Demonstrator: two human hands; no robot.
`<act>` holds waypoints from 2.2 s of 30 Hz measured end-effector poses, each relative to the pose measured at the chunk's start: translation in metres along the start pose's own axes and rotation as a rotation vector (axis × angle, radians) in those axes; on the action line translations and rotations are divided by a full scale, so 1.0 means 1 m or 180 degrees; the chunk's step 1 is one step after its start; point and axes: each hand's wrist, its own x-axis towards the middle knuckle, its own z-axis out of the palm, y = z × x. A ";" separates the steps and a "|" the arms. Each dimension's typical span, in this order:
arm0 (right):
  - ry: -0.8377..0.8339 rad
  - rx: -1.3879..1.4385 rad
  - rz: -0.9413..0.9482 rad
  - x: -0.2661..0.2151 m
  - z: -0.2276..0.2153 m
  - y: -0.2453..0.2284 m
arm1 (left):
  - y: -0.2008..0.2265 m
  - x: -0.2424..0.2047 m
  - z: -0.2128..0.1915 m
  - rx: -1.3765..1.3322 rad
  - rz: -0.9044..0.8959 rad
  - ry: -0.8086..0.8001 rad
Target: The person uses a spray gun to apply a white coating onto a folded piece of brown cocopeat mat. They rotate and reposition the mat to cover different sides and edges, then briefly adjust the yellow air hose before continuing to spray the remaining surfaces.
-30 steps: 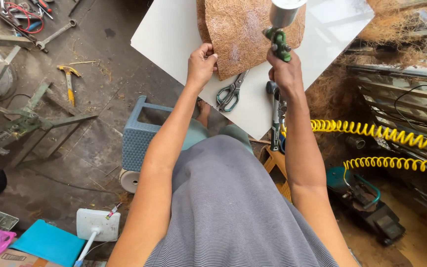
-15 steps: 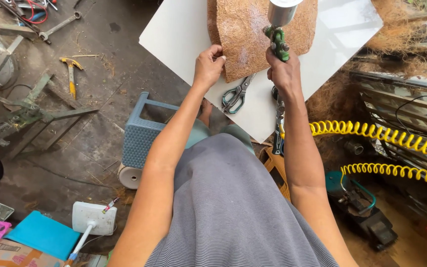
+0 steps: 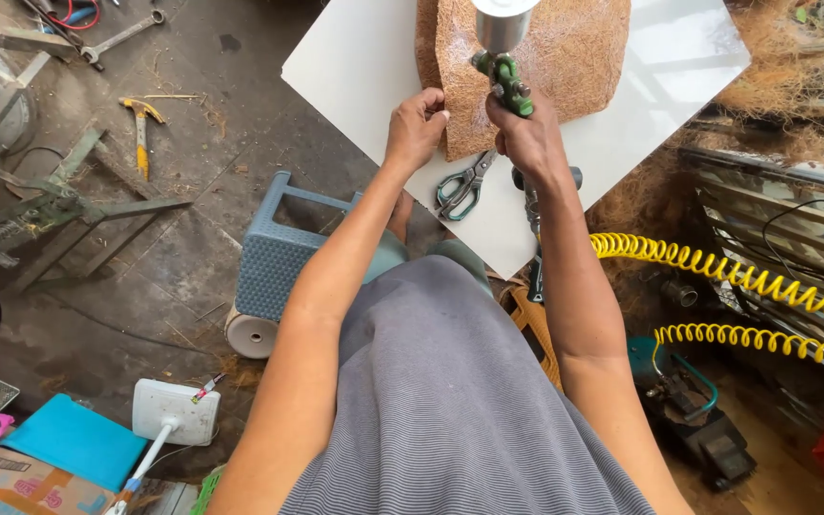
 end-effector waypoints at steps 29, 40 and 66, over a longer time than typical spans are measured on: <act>0.1325 0.0268 0.0077 0.014 -0.084 0.090 | -0.076 0.026 0.027 -0.0605 -0.0338 -0.0009; 0.1356 0.0452 0.0956 0.014 -0.128 0.057 | -0.013 0.010 0.014 0.0046 -0.0386 0.0067; 0.0684 0.0998 0.0615 -0.020 -0.127 0.065 | 0.039 0.078 -0.020 -0.0970 -0.0662 0.0383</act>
